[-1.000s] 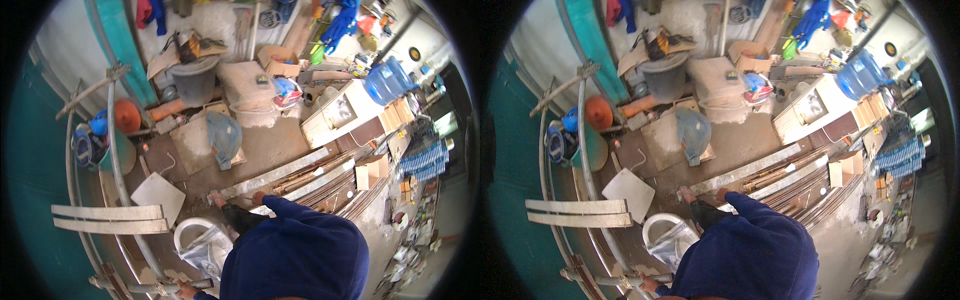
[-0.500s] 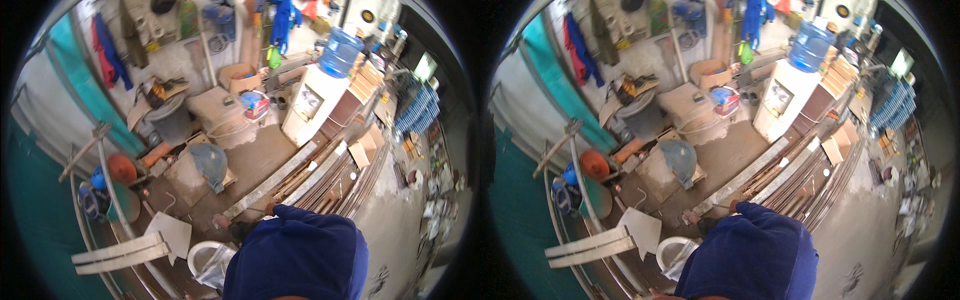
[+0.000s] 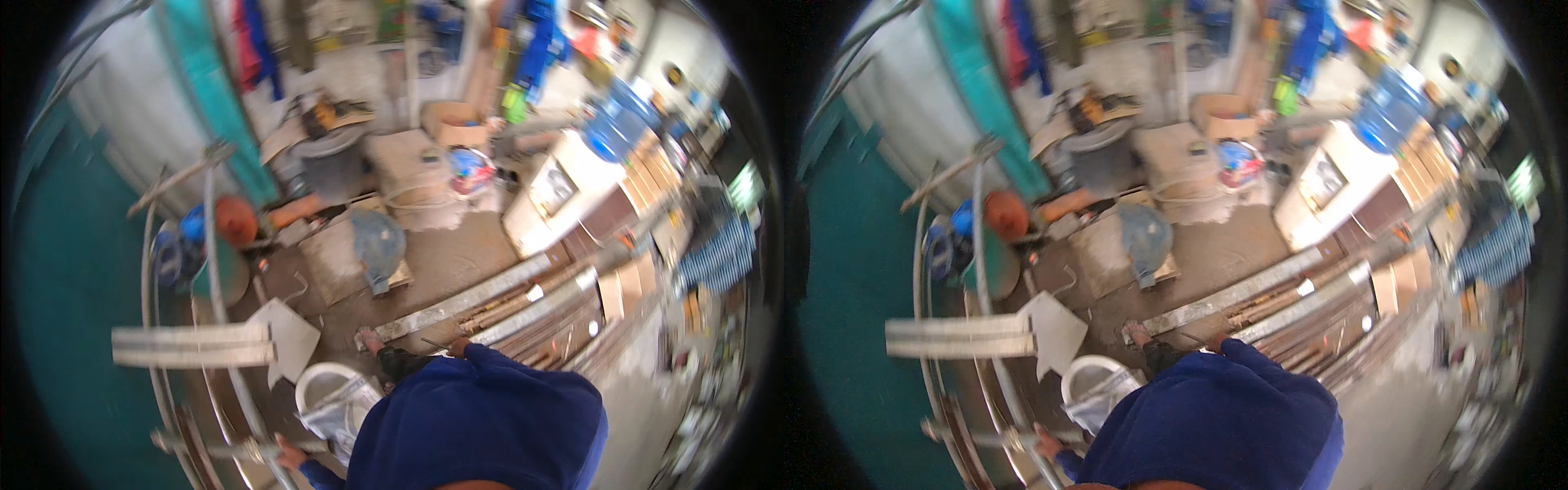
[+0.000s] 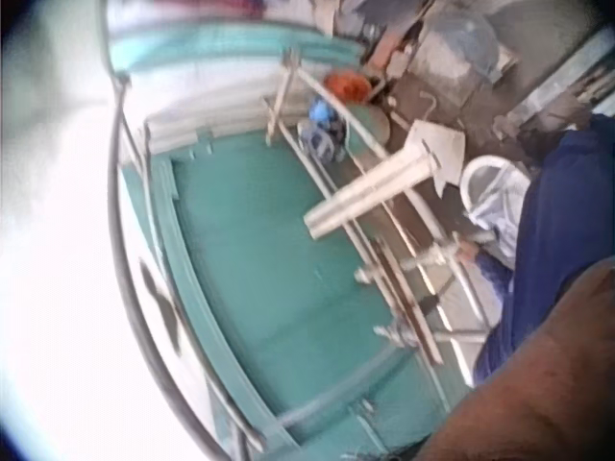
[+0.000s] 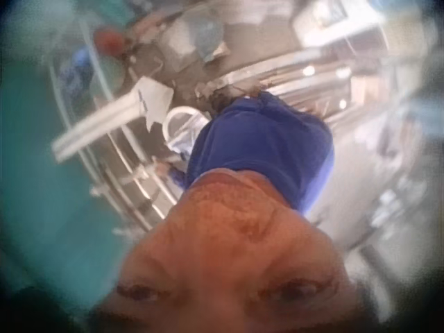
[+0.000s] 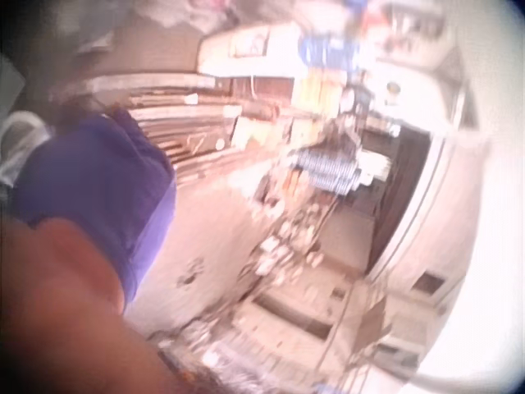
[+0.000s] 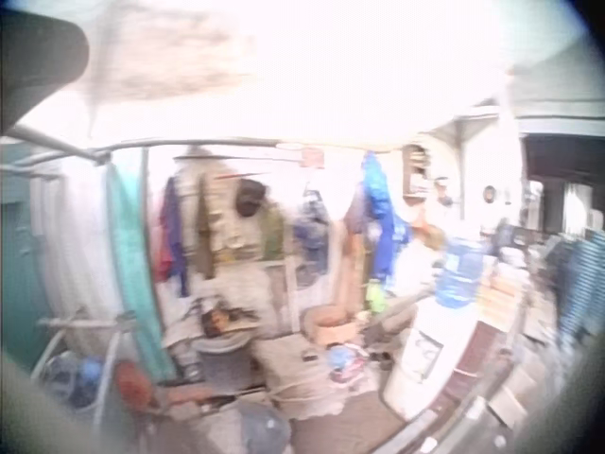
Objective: The person measures a metal rod with a tape measure and pencil, then uses a chop saw to cut the rod, producing sparks. After cutting, the person walks to a metal frame and places the cut rod onto it.
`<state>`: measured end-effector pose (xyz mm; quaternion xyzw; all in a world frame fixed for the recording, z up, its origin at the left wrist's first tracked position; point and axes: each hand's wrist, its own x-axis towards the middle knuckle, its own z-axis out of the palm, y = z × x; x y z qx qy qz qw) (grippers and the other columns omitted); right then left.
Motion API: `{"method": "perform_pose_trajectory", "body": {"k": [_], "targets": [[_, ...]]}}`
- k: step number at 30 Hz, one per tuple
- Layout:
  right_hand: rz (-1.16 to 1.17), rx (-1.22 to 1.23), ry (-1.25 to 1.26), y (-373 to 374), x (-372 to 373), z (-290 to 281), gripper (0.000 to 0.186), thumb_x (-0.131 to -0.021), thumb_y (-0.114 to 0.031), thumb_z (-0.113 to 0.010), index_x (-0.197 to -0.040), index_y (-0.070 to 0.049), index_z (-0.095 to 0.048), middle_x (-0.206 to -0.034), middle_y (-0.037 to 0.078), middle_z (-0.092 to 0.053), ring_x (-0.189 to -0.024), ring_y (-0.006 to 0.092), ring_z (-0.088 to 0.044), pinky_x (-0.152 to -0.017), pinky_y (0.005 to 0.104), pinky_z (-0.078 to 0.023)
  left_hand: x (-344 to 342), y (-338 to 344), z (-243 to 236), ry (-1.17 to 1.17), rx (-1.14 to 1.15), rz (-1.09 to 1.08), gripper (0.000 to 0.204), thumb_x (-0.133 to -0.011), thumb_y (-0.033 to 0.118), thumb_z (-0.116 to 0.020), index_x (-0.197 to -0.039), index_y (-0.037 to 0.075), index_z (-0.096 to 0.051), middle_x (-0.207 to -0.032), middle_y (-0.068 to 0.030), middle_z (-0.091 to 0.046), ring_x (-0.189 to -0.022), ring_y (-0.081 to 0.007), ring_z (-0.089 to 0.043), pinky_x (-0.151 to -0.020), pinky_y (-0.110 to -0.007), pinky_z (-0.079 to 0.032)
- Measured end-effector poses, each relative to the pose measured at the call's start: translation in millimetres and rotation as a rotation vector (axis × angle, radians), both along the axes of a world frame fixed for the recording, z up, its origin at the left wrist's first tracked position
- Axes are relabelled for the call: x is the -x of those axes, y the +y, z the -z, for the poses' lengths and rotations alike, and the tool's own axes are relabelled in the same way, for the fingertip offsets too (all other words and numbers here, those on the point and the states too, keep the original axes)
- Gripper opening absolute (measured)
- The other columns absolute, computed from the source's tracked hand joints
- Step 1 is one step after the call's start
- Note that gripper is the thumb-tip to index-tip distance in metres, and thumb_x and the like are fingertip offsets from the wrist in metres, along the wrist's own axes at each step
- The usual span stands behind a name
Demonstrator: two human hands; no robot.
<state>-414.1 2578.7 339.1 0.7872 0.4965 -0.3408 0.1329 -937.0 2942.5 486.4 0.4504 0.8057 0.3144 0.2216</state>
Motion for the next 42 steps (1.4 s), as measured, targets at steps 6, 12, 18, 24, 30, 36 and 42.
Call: {"method": "perform_pose_trajectory", "body": {"k": [6, 12, 18, 24, 30, 36, 42], "targets": [[-0.282, 0.096, 0.012, 10.9, -17.4, -30.6, 0.036, -0.089, -0.040, -0.050, -0.098, -0.013, -0.072, -0.093, 0.013, -0.071, -0.084, 0.0280, -0.069, -0.074, 0.0410, -0.054, -21.8, -23.5, -14.4, -0.224, -0.139, 0.015, 0.065, -0.080, 0.034, -0.076, -0.119, -0.012, -0.053, -0.118, -0.0237, -0.059, -0.106, -0.0319, -0.056, -0.094, -0.042, -0.043], [0.238, -0.078, 0.430, 39.8, -42.6, -58.9, 0.025, -0.087, -0.033, -0.061, -0.091, -0.009, -0.068, -0.083, 0.007, -0.068, -0.073, 0.0215, -0.065, -0.064, 0.0393, -0.054, -51.5, -30.4, -45.0, -0.383, -0.179, -0.151, 0.079, -0.078, 0.022, -0.077, -0.132, -0.011, -0.031, -0.123, -0.0270, -0.052, -0.116, -0.0342, -0.053, -0.100, -0.038, -0.040], [0.190, -0.052, 0.444, 62.0, -60.0, -60.6, 0.018, -0.085, -0.025, -0.068, -0.088, -0.008, -0.064, -0.080, 0.005, -0.066, -0.065, 0.0189, -0.062, -0.056, 0.0372, -0.051, -79.1, -50.6, -72.1, -0.292, -0.226, -0.206, 0.083, -0.074, 0.016, -0.075, -0.138, -0.007, -0.027, -0.124, -0.0261, -0.052, -0.116, -0.0348, -0.053, -0.100, -0.038, -0.040], [0.306, -0.122, 0.496, 81.6, -49.6, -84.9, 0.023, -0.084, -0.025, -0.068, -0.086, -0.002, -0.066, -0.073, 0.008, -0.065, -0.060, 0.0171, -0.062, -0.049, 0.0340, -0.049, -89.7, -63.0, -90.8, -0.315, -0.058, -0.247, 0.092, -0.071, 0.015, -0.075, -0.142, -0.009, -0.021, -0.132, -0.0294, -0.046, -0.123, -0.0383, -0.049, -0.104, -0.038, -0.038], [0.344, -0.690, 0.467, 203.8, 7.2, -121.5, 0.046, -0.081, -0.044, -0.072, -0.068, -0.002, -0.059, -0.053, 0.004, -0.051, -0.047, 0.0127, -0.044, -0.045, 0.0345, -0.035, -91.7, -61.8, -89.7, -0.188, -0.069, -0.227, 0.091, -0.074, 0.019, -0.073, -0.142, -0.010, -0.022, -0.136, -0.0325, -0.042, -0.125, -0.0410, -0.047, -0.104, -0.039, -0.038], [0.994, -0.227, 1.465, 369.4, 121.0, -178.5, 0.059, -0.093, -0.053, -0.053, -0.134, -0.011, -0.043, -0.105, 0.015, -0.058, -0.082, 0.0276, -0.061, -0.068, 0.0482, -0.052, -92.5, -59.7, -92.3, -0.171, -0.055, -0.260, 0.090, -0.074, 0.016, -0.073, -0.143, -0.007, -0.021, -0.135, -0.0307, -0.044, -0.124, -0.0406, -0.047, -0.105, -0.039, -0.037], [1.206, -0.027, 1.927, 463.6, 177.4, -198.8, 0.065, -0.098, -0.057, -0.034, -0.146, -0.015, -0.026, -0.138, 0.023, -0.040, -0.116, 0.0449, -0.050, -0.091, 0.0625, -0.045, -90.2, -61.8, -82.9, -0.107, -0.075, -0.236, 0.089, -0.075, 0.016, -0.073, -0.143, -0.009, -0.022, -0.135, -0.0297, -0.044, -0.126, -0.0384, -0.046, -0.107, -0.038, -0.034]]}}
